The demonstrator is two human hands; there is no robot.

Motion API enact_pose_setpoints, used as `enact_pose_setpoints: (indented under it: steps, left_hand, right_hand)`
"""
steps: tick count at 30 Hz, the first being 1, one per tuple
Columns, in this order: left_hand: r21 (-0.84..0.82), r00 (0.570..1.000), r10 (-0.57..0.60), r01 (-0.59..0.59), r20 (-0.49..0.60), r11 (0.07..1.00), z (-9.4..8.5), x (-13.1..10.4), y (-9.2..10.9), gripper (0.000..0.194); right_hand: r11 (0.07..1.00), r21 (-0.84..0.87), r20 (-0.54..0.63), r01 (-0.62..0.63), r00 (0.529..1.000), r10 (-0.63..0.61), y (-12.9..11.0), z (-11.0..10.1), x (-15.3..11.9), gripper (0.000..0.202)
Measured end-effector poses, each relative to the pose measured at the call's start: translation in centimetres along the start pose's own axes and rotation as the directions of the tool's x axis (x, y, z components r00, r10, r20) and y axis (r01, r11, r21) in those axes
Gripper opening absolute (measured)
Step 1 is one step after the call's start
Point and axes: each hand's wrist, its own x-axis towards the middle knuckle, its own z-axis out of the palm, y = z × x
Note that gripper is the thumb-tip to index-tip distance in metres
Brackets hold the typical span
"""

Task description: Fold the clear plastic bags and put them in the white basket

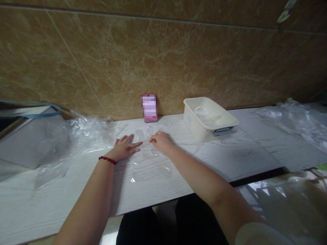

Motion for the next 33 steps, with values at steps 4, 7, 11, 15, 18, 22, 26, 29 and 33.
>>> enact_pose_setpoints:
  steps: [4, 7, 11, 15, 18, 22, 26, 29, 33]
  left_hand:
    - [-0.023, 0.997, -0.034, 0.035, 0.070, 0.999, -0.3, -0.2, 0.2, 0.051]
    - [-0.039, 0.995, -0.034, 0.038, 0.095, 0.999, -0.5, -0.3, 0.2, 0.053]
    - [-0.042, 0.993, -0.039, 0.044, 0.111, 0.998, -0.4, -0.2, 0.0, 0.056]
    - [-0.036, 0.994, -0.048, 0.051, 0.095, 0.998, -0.2, -0.1, -0.3, 0.057]
    - [-0.028, 0.995, -0.045, 0.047, 0.095, 0.998, -0.2, -0.2, -0.3, 0.060]
    - [-0.005, 0.993, -0.026, 0.027, 0.117, 1.000, -0.3, -0.2, -0.3, 0.071]
    - [0.011, 0.990, -0.029, 0.028, 0.138, 1.000, -0.5, -0.3, -0.1, 0.079]
    - [0.012, 0.990, -0.022, 0.021, 0.141, 1.000, -0.7, -0.5, -0.1, 0.084]
    - [-0.007, 0.994, 0.007, -0.006, 0.108, 1.000, -0.8, -0.6, -0.4, 0.085]
  right_hand:
    - [1.000, -0.019, -0.009, 0.003, 1.000, -0.003, 0.4, -0.2, 0.1, 0.021]
    - [0.999, -0.027, -0.028, -0.022, 0.999, 0.022, 0.9, -0.3, 0.2, 0.022]
    - [0.996, -0.038, -0.025, -0.075, 0.997, 0.075, 1.3, -0.3, 0.4, 0.023]
    - [0.996, -0.057, -0.018, -0.064, 0.998, 0.063, 1.3, -0.3, 0.4, 0.023]
    - [0.996, -0.064, -0.012, -0.054, 0.998, 0.054, 1.3, -0.3, 0.5, 0.024]
    - [0.996, -0.074, -0.010, -0.049, 0.999, 0.048, 1.3, -0.3, 0.4, 0.024]
    - [0.996, -0.074, -0.023, -0.049, 0.999, 0.047, 1.4, -0.2, 0.4, 0.024]
    - [0.998, -0.052, -0.027, -0.028, 0.999, 0.027, 1.5, -0.1, 0.4, 0.025]
    - [1.000, -0.009, -0.102, -0.022, 0.995, 0.021, 1.4, -1.0, 0.4, 0.029]
